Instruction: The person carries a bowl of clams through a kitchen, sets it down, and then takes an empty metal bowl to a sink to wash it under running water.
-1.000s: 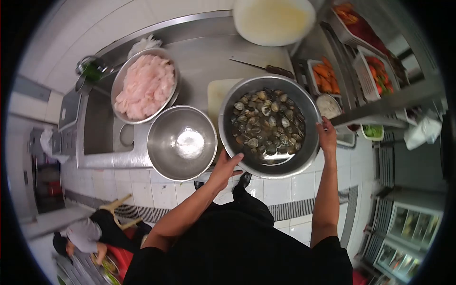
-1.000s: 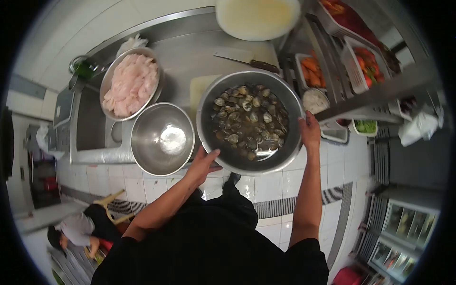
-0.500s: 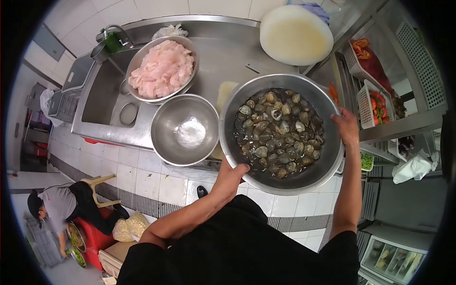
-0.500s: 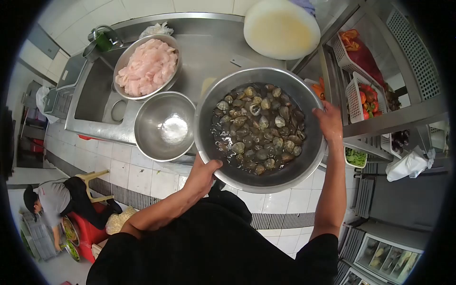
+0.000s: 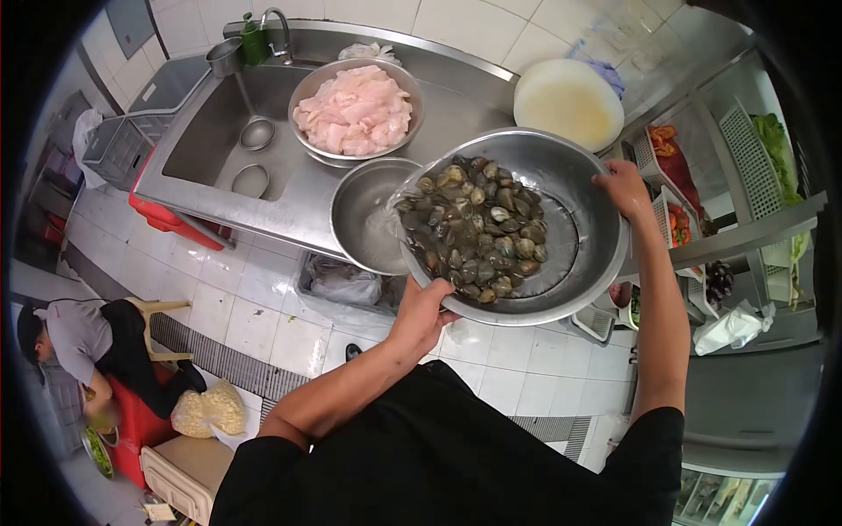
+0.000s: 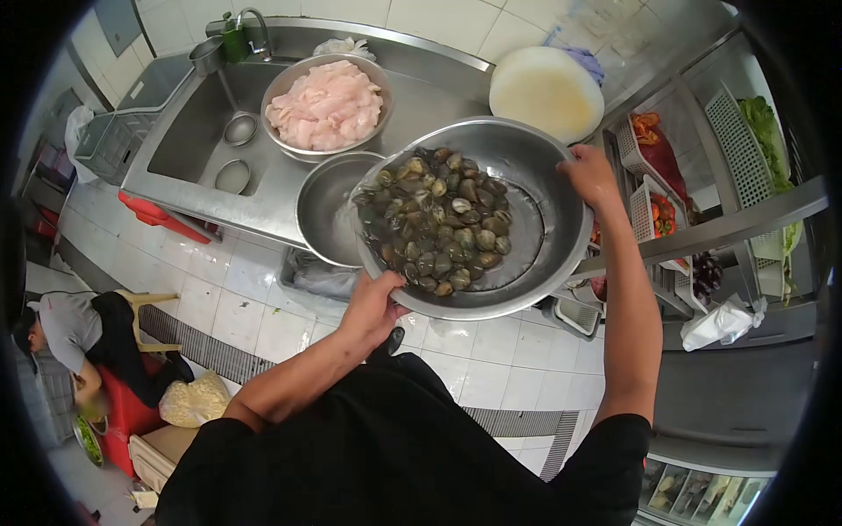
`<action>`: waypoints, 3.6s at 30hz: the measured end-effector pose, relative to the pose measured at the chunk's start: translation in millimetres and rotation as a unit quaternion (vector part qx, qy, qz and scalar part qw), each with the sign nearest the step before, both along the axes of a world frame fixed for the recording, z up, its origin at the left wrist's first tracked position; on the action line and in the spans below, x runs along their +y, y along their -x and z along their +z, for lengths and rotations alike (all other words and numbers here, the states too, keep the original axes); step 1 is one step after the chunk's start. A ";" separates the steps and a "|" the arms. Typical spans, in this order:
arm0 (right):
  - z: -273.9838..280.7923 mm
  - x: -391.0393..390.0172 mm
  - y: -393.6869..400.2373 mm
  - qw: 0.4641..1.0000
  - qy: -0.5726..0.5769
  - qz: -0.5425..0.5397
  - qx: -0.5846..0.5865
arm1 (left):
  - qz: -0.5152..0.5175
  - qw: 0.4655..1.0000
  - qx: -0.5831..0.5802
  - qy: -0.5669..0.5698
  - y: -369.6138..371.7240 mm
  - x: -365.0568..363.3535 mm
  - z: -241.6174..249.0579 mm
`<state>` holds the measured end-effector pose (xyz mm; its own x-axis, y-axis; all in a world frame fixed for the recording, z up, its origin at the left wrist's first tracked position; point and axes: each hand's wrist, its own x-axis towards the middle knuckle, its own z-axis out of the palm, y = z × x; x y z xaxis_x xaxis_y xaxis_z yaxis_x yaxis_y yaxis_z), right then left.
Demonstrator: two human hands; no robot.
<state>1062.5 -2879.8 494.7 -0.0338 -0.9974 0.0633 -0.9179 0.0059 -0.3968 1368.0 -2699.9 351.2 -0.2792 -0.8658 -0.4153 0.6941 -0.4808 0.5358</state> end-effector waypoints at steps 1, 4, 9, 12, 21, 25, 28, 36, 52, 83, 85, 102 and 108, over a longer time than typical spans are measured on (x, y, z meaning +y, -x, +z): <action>5.3 -3.1 -13.0 1.000 -0.003 0.008 0.023 | 0.005 1.000 0.006 0.011 -5.4 -0.5 -3.6; 24.2 -8.1 -50.6 0.997 -0.009 0.011 0.071 | 0.022 0.997 0.074 0.012 -19.8 -2.1 -11.0; 38.5 -19.9 -97.3 0.988 -0.020 0.006 0.154 | 0.031 0.990 0.133 -0.023 -35.7 -5.6 -24.7; 42.1 -25.3 -117.2 0.979 -0.014 0.005 0.201 | 0.038 0.989 0.138 -0.035 -41.4 -5.1 -26.7; 58.8 -42.4 -203.8 0.943 -0.022 0.018 0.331 | 0.029 0.993 0.089 -0.070 -49.3 -5.6 -39.8; 68.3 -46.2 -251.2 0.914 -0.016 0.071 0.398 | 0.005 0.994 0.077 -0.078 -47.2 -6.1 -52.6; 72.9 -38.7 -289.3 0.898 0.039 0.098 0.427 | -0.039 0.988 0.096 -0.110 -44.9 -11.4 -60.1; 82.4 5.5 -377.1 0.869 0.167 0.228 0.405 | -0.104 0.969 0.189 -0.117 -7.3 -32.6 -63.6; 94.6 -36.6 -115.5 0.976 0.050 0.050 0.208 | -0.055 0.992 0.113 -0.021 -36.9 -32.4 -38.8; -348.3 381.4 49.7 0.638 -0.078 -0.478 -0.598 | 0.001 0.973 -0.187 -0.133 -142.0 47.6 -88.4; -400.5 484.9 59.9 0.665 -0.089 -0.466 -0.576 | -0.021 0.973 -0.186 -0.133 -135.0 70.8 -95.3; -461.7 984.9 57.8 0.390 -0.088 -0.726 -0.559 | -0.330 0.922 -0.189 -0.068 241.9 255.4 -122.6; -411.3 1001.2 173.8 0.406 0.115 -0.725 -0.544 | -0.475 0.843 -0.249 -0.029 439.4 316.5 -122.0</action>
